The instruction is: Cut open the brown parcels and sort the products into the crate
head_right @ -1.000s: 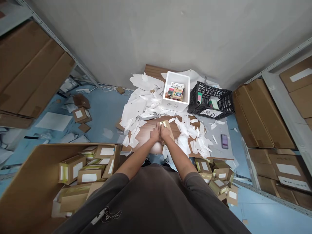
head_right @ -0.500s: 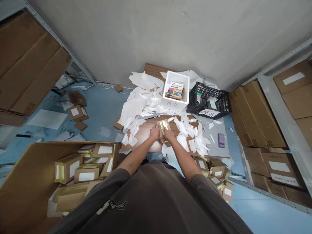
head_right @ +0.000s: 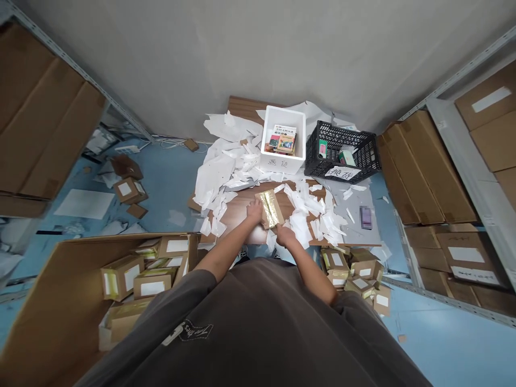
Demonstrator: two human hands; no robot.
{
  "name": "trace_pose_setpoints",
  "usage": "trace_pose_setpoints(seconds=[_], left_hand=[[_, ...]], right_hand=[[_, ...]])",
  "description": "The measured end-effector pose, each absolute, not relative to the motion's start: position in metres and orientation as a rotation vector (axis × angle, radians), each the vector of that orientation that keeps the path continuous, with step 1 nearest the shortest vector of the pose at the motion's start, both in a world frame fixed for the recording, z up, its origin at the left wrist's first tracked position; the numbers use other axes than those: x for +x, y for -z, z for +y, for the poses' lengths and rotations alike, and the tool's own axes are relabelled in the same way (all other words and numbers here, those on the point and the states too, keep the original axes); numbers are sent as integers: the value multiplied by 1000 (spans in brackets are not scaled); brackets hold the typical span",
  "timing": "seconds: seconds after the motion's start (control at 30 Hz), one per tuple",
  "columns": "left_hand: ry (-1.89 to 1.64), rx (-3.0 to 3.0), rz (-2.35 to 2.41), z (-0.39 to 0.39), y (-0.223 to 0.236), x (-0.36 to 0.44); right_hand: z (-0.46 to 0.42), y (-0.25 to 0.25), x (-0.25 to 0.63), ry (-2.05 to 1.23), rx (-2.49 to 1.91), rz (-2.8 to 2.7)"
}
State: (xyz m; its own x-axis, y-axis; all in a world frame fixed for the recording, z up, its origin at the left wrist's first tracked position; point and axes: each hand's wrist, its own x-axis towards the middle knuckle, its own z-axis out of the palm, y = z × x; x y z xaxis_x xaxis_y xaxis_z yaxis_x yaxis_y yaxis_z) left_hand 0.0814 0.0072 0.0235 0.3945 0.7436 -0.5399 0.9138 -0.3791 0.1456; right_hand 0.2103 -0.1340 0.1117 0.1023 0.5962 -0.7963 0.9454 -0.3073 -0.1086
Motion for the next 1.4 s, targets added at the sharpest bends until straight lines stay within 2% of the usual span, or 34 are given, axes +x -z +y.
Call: trace_pose_setpoints(seconds=[0.2,0.37,0.53,0.6,0.83,0.93,1.07,1.27,1.4], left_hand=[[545,2243,1440,-9,-22,82],[515,2276,1551,-46,-16,84],[300,2577,817,-49,-13,88],[337,2599,739,-44,-11,94],[361,2541,1056,-47,-3,95],[396,2520,1076,-46,-3,91],[460,2483,1038,-39,-8,95],[516,2432,1062,-39,-15,100],[536,2425,1061,-40,-16,98]], right_hand=[[-147,-82,248,896,2531,1482],[-118,-28,262,1036,2748,1279],[-104,5,273,1035,2879,1210],[-99,10,274,1040,2875,1248],[-81,8,282,1177,2724,1594],[-98,3,300,1318,2665,1779],[-138,-6,318,1590,2297,1798],[-151,-16,321,1334,2165,1810],[-142,-19,325,1365,2113,1809]])
